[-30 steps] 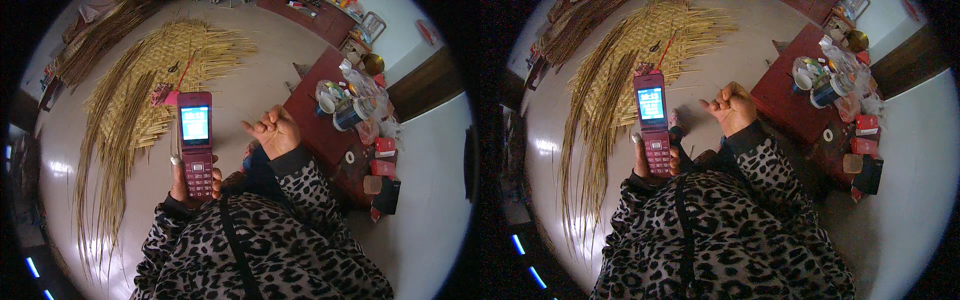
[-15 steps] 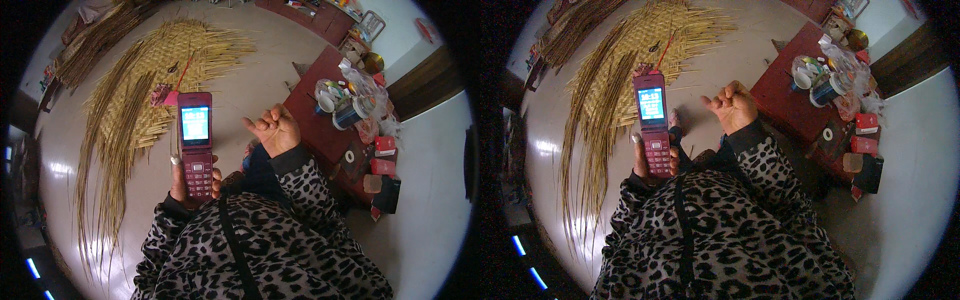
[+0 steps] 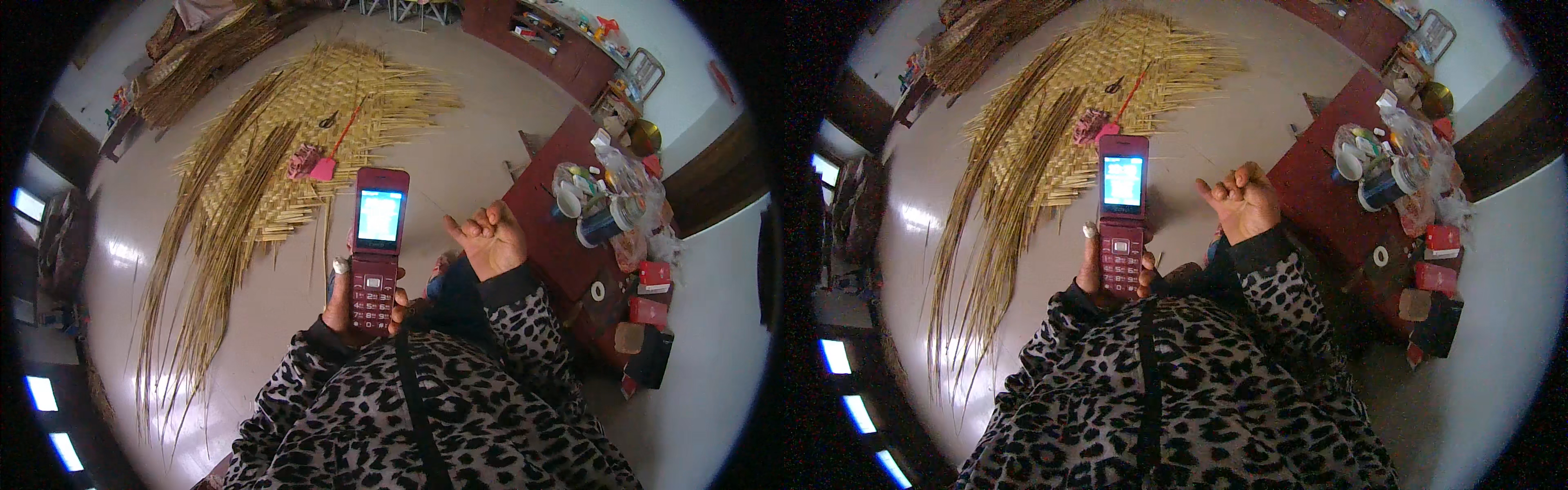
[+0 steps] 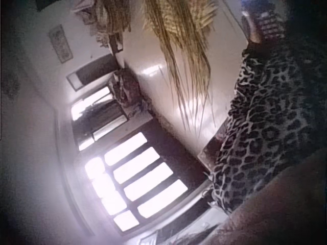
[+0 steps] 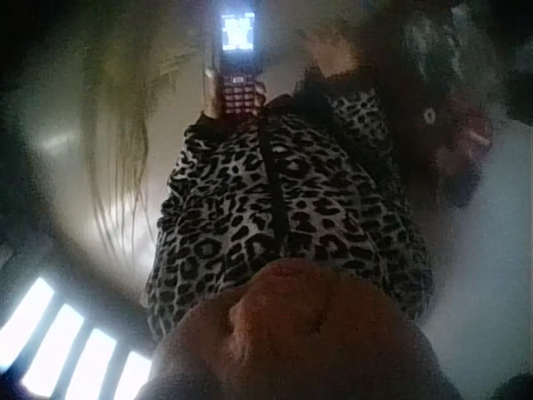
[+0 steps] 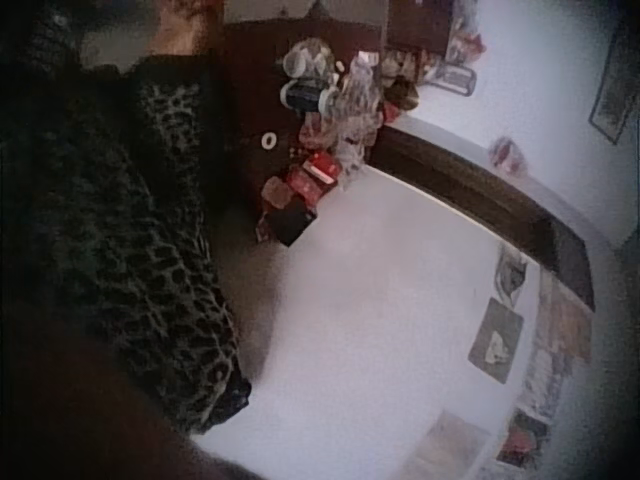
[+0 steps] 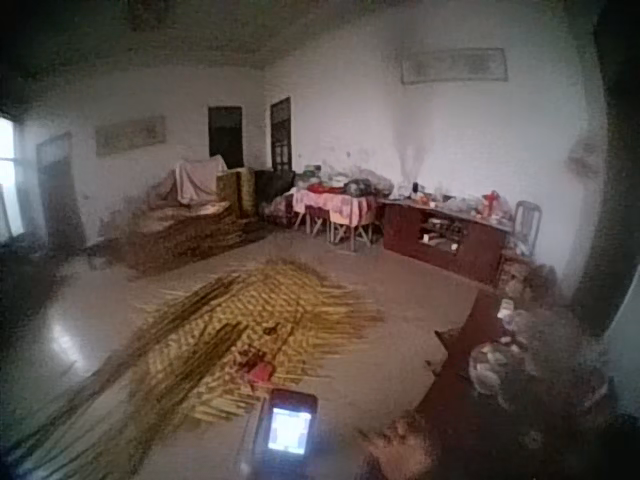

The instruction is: The person weaves a large mat on the floor using dried palm leaves. They interlace the leaves by hand, occasionally using scissors to trim excess material and a pink plastic tool to tighten the weave.

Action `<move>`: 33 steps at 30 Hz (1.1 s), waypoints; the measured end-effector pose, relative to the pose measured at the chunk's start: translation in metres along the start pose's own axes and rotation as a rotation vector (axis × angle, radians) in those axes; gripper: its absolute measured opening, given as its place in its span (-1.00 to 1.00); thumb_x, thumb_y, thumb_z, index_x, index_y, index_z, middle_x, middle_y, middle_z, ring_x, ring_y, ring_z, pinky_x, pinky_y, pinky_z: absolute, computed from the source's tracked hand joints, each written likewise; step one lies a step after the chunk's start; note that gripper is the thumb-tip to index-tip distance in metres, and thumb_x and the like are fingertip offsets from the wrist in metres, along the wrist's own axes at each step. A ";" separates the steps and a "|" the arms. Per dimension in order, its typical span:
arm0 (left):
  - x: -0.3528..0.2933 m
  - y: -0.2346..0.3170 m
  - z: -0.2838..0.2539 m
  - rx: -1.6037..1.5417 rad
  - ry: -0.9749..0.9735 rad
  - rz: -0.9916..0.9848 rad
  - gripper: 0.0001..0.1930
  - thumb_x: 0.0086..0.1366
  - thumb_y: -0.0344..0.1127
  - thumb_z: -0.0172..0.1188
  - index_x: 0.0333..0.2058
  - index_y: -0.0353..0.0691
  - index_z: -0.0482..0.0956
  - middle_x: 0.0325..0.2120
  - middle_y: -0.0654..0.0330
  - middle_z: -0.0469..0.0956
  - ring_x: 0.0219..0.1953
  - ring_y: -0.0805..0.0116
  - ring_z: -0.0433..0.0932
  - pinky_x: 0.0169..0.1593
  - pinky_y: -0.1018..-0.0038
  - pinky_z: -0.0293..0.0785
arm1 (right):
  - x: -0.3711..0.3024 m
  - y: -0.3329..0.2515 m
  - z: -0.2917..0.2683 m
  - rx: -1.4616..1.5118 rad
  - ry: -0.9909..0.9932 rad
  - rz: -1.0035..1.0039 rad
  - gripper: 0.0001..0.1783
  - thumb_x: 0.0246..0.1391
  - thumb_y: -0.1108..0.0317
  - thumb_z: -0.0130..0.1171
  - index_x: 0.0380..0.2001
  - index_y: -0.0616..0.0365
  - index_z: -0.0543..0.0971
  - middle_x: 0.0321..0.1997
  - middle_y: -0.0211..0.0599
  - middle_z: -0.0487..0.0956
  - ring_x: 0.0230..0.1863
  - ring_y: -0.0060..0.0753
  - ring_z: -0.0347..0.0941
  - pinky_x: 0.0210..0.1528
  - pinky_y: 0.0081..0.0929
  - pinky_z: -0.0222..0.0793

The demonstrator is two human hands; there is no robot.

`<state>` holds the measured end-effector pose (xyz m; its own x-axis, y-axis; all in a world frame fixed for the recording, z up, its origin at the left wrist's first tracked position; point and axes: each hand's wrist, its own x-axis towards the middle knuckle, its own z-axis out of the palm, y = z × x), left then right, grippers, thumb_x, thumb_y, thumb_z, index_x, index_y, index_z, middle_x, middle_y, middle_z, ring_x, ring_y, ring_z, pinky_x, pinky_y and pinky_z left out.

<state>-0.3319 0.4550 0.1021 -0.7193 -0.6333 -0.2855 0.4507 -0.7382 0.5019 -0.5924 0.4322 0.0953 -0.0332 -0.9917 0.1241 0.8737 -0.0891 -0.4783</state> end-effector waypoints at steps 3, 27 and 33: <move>0.000 0.000 -0.001 -0.009 0.002 -0.013 -0.04 0.10 0.61 -0.37 0.07 -0.18 0.36 -0.34 0.07 0.57 -0.47 0.22 0.54 -0.43 0.32 0.51 | 0.000 0.000 0.001 -0.010 0.015 -0.004 -0.89 -0.05 0.47 0.12 -0.55 -0.01 0.43 -0.65 -0.51 0.39 -0.47 -0.43 0.40 0.25 0.09 0.13; -0.001 -0.001 -0.001 0.146 0.055 -0.057 -0.03 0.10 0.61 -0.36 0.06 -0.23 0.37 -0.36 0.08 0.57 -0.43 0.22 0.56 -0.37 0.30 0.52 | 0.030 0.013 0.087 -0.747 -0.053 0.083 -0.63 0.31 0.13 -0.07 -0.01 0.13 0.52 -0.03 -0.40 0.53 0.02 -0.56 0.40 0.08 -0.55 0.29; 0.003 -0.003 -0.007 0.006 0.136 0.002 -0.10 0.14 0.57 -0.29 0.03 -0.19 0.38 -0.39 0.10 0.58 -0.44 0.21 0.58 -0.42 0.26 0.55 | -0.009 0.022 0.115 -1.363 -0.289 -0.254 -0.72 0.20 0.28 0.08 -0.08 0.16 0.53 -0.16 -0.24 0.57 -0.09 -0.38 0.50 0.05 -0.35 0.39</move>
<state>-0.3319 0.4535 0.0944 -0.6397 -0.6609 -0.3924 0.4490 -0.7357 0.5072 -0.5171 0.4502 0.1838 0.1283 -0.8965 0.4240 -0.2923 -0.4427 -0.8477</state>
